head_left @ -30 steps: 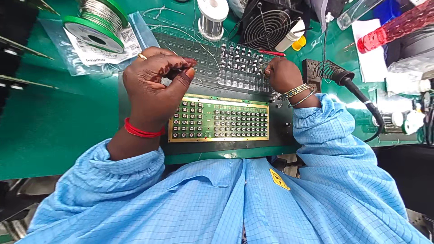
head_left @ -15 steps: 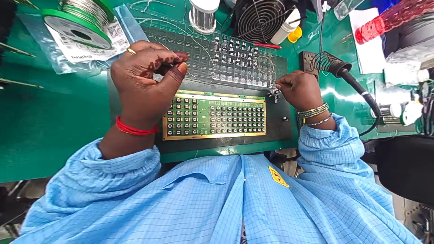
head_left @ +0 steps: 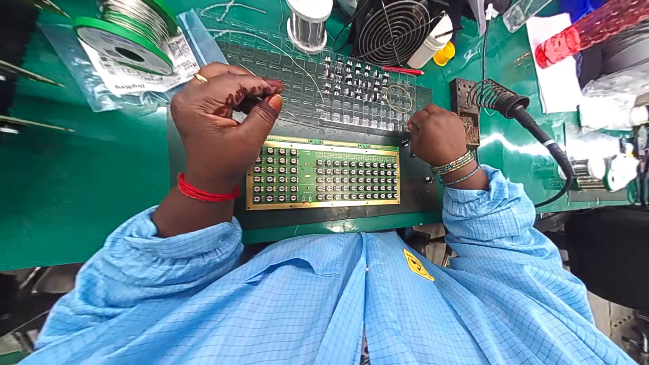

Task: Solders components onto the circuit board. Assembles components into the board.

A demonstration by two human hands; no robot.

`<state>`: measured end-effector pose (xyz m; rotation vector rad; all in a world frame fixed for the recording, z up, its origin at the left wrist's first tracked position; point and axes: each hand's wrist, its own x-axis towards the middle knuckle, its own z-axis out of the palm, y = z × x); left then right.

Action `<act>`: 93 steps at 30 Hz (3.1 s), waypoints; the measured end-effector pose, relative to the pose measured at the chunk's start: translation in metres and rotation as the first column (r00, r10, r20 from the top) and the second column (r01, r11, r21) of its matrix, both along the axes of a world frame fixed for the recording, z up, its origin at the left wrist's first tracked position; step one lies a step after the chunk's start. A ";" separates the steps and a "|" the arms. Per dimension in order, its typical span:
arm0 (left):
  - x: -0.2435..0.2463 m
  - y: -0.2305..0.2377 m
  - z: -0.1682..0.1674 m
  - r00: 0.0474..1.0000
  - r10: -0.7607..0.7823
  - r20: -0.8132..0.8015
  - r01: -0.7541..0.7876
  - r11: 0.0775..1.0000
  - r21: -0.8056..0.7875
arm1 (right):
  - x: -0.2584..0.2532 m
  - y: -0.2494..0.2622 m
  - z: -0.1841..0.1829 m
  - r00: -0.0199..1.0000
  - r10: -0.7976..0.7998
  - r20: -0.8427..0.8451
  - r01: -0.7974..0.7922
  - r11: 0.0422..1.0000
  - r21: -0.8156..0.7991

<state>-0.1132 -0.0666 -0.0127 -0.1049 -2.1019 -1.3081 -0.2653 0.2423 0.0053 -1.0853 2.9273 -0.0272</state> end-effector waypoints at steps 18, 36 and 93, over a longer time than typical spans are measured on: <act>0.001 0.003 0.002 1.000 0.024 0.006 -0.024 1.000 0.003 | -0.003 -0.011 0.016 0.998 0.010 0.058 0.005 0.971 -0.239; 0.004 0.004 0.004 1.000 0.017 0.004 -0.017 1.000 0.007 | -0.036 -0.066 0.016 0.988 0.031 0.148 -0.037 0.998 0.042; -0.001 0.003 0.000 1.000 0.011 -0.028 -0.009 0.999 0.044 | -0.027 0.002 0.028 0.996 -0.011 -0.089 0.005 0.998 -0.069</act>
